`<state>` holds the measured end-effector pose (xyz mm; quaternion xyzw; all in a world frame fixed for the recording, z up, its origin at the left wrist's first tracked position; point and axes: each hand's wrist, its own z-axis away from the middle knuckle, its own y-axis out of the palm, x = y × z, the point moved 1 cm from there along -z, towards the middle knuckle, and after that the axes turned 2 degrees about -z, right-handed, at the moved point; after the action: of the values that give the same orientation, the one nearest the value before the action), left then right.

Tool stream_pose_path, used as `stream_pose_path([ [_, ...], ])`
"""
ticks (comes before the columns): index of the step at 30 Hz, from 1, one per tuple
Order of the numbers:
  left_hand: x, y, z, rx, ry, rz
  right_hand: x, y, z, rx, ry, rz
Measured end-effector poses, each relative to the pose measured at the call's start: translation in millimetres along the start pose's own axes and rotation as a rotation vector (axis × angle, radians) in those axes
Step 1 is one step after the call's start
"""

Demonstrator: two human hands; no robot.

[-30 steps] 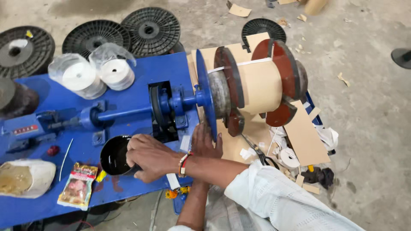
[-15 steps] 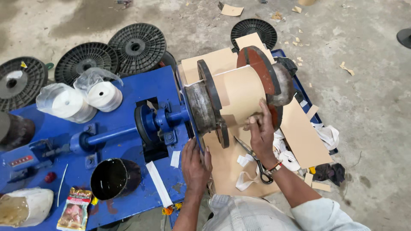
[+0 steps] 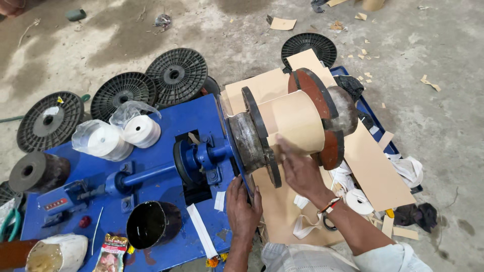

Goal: The person cuts a sheet of brown paper with scissors and wraps it around a rotating machine mold. They apply glue to the seam and secure it with white tape strips, repeating the process to build up the cone structure.

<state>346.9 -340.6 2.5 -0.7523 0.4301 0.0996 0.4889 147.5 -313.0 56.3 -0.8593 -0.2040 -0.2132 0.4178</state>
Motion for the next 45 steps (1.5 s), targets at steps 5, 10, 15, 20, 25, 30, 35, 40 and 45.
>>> stream_pose_path([
  [5, -3, -2, 0, -0.001, -0.016, 0.025, 0, -7, -6, 0.059, 0.101, 0.008],
  [10, -3, -3, -1, 0.007, 0.000, 0.019, -11, -18, -2, -0.085, 0.675, -0.130],
  [15, -3, -2, -2, -0.008, 0.007, 0.018, -3, -10, -5, -0.071, 0.430, -0.030],
  [20, -6, -5, -1, 0.007, -0.009, 0.002, 12, -6, -13, 0.156, 0.018, -0.019],
  [25, -7, -5, -1, 0.011, 0.000, -0.001, 4, -36, -6, 0.191, 0.367, -0.428],
  [30, -4, -2, 0, -0.004, 0.000, -0.008, -37, -89, 1, -0.396, 0.266, -0.083],
  [35, -4, 0, 2, -0.009, 0.004, -0.004, -81, -103, -1, -0.136, 0.062, 0.341],
  [40, -5, -1, 3, -0.020, 0.007, -0.013, -87, -98, 4, -0.061, -0.028, 0.550],
  [45, -3, 0, 5, -0.006, 0.000, -0.018, -77, -103, -2, -0.016, -0.043, 0.611],
])
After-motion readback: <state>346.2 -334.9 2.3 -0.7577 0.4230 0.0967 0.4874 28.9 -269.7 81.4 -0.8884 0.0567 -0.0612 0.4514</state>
